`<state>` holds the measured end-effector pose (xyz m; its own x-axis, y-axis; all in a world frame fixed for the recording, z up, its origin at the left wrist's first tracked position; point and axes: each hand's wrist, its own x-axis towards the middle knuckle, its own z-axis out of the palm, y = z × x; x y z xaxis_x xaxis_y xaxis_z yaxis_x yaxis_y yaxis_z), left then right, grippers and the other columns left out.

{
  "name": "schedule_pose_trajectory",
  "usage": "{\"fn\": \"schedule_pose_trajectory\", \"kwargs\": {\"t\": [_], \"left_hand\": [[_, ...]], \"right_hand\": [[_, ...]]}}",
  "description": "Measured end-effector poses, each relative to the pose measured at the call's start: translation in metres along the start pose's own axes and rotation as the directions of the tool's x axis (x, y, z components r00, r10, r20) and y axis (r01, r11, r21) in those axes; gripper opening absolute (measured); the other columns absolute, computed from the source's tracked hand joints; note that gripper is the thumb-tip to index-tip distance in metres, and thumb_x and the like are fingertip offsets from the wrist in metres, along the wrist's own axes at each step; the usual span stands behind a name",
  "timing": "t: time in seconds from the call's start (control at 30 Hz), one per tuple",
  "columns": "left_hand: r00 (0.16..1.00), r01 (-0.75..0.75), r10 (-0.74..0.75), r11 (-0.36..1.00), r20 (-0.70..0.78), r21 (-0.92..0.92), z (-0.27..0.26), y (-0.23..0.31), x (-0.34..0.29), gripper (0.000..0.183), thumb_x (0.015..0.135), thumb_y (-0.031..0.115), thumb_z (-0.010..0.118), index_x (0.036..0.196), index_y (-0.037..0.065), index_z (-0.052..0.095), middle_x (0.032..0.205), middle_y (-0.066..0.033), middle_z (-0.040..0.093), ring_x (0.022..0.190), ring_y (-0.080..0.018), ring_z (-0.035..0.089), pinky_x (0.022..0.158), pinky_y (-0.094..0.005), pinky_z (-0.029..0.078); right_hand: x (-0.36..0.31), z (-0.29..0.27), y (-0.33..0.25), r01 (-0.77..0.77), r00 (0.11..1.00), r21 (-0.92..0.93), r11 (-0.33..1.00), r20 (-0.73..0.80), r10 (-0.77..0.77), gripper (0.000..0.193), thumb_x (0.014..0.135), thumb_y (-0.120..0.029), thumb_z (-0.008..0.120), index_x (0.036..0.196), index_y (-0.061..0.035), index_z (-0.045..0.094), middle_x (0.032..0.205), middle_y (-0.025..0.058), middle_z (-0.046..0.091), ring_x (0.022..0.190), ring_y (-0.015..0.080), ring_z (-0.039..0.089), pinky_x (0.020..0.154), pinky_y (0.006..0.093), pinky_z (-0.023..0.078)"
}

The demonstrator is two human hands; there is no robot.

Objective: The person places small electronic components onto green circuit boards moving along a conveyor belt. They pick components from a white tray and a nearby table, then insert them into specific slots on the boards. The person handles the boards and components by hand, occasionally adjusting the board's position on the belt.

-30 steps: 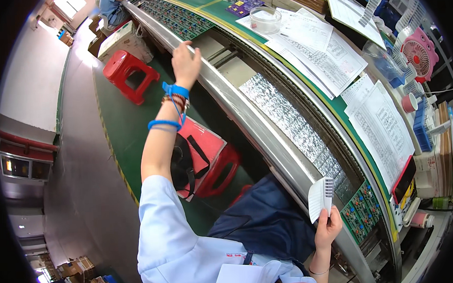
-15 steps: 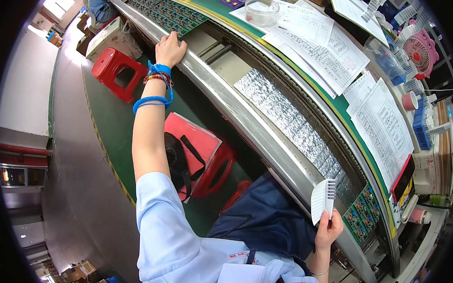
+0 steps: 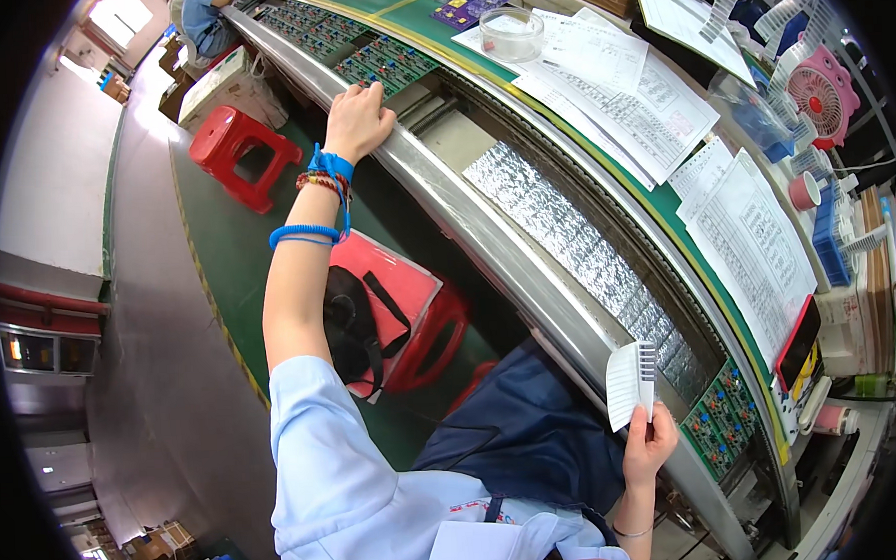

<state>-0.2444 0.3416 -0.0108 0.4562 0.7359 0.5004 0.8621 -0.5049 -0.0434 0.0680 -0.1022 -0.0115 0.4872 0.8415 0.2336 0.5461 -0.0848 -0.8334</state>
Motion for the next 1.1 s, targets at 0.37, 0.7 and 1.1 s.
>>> {"fn": "schedule_pose_trajectory", "kwargs": {"t": [0.37, 0.7, 1.1], "left_hand": [[0.948, 0.188, -0.235, 0.958, -0.216, -0.216, 0.0, -0.005, 0.015, 0.024, 0.082, 0.024, 0.052, 0.096, 0.004, 0.055, 0.087, -0.0168, 0.062, 0.086, -0.0339, 0.058, 0.077, -0.0426, 0.045], [0.735, 0.666, -0.672, 0.687, 0.094, -0.291, 0.063, -0.085, 0.05, 0.051, 0.088, 0.05, 0.035, 0.114, 0.009, 0.05, 0.111, -0.0184, 0.058, 0.113, -0.0361, 0.046, 0.095, -0.0449, 0.034], [0.776, 0.63, -0.6, 0.734, 0.192, -0.252, 0.067, -0.088, 0.047, 0.059, 0.087, 0.056, 0.034, 0.113, 0.007, 0.053, 0.114, -0.0178, 0.057, 0.116, -0.0363, 0.043, 0.097, -0.0423, 0.032]], "right_hand": [[0.001, -0.001, 0.001, -0.035, 0.999, -0.024, 0.999, 0.024, 0.036, 0.034, 0.08, -0.004, 0.059, 0.057, -0.0029, 0.034, 0.053, 0.0038, 0.029, 0.046, 0.0139, 0.026, 0.044, 0.0305, 0.019], [0.002, -0.003, -0.005, -0.039, 0.998, -0.096, 0.995, 0.05, 0.044, 0.028, 0.076, -0.005, 0.06, 0.056, -0.0028, 0.04, 0.05, 0.0046, 0.032, 0.043, 0.0158, 0.029, 0.043, 0.0305, 0.02], [0.002, -0.002, -0.003, -0.033, 0.998, -0.069, 0.997, 0.056, 0.037, 0.026, 0.075, -0.004, 0.06, 0.057, -0.0027, 0.043, 0.05, 0.0046, 0.033, 0.042, 0.0154, 0.03, 0.042, 0.0299, 0.02]]}}
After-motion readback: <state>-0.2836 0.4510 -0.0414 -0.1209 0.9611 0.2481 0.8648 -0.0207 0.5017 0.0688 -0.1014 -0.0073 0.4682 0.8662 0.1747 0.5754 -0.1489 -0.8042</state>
